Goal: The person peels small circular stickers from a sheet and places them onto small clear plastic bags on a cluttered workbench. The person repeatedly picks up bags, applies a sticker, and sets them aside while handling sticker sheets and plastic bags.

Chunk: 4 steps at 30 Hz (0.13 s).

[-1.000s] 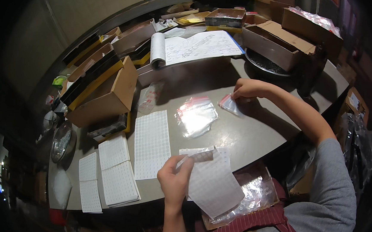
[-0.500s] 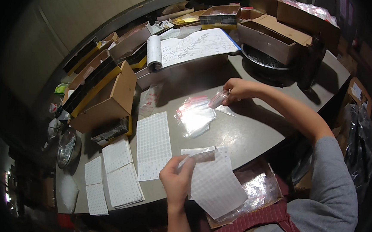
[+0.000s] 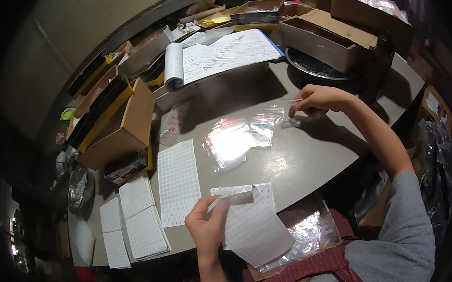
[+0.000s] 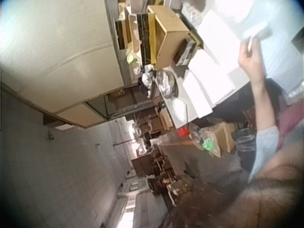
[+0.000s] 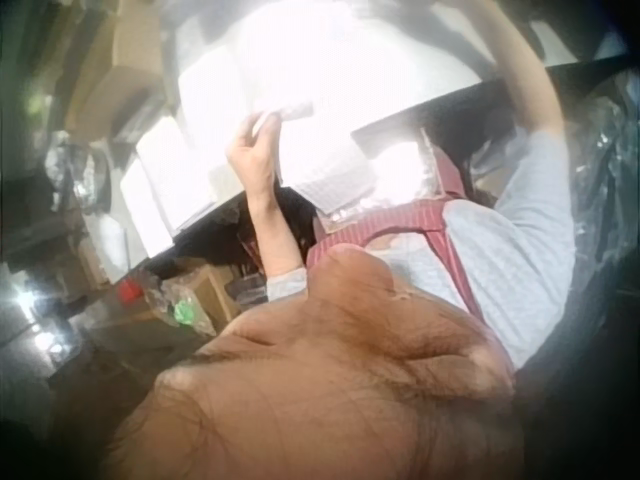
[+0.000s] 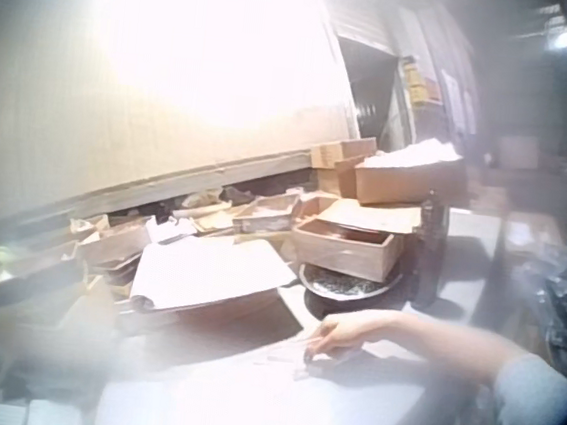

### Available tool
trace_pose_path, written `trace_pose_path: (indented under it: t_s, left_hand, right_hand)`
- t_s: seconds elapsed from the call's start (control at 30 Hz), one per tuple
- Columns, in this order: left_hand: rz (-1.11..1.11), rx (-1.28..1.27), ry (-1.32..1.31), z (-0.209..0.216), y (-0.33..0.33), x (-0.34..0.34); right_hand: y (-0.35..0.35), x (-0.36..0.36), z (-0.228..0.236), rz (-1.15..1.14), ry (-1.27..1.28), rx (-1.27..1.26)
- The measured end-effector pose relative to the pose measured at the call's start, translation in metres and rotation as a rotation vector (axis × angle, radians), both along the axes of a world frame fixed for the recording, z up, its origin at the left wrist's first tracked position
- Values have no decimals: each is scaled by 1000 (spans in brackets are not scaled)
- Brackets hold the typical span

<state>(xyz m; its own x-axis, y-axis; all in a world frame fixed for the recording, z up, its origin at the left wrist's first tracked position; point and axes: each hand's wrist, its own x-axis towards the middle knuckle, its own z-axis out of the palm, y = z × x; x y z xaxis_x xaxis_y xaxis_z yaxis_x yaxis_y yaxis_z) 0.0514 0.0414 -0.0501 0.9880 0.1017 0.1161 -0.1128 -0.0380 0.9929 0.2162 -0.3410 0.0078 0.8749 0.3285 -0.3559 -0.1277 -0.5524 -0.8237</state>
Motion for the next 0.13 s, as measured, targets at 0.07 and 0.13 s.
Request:
trace_pose_path:
  t_s: [0.07,0.13]
  left_hand:
    - [4,-3,2,0,0,0]
    - [9,-45,-4,-2,0,2]
  right_hand:
    - [-9,0,-3,-44,-56,-129]
    - [-28,9,-8,-66,-300,-370]
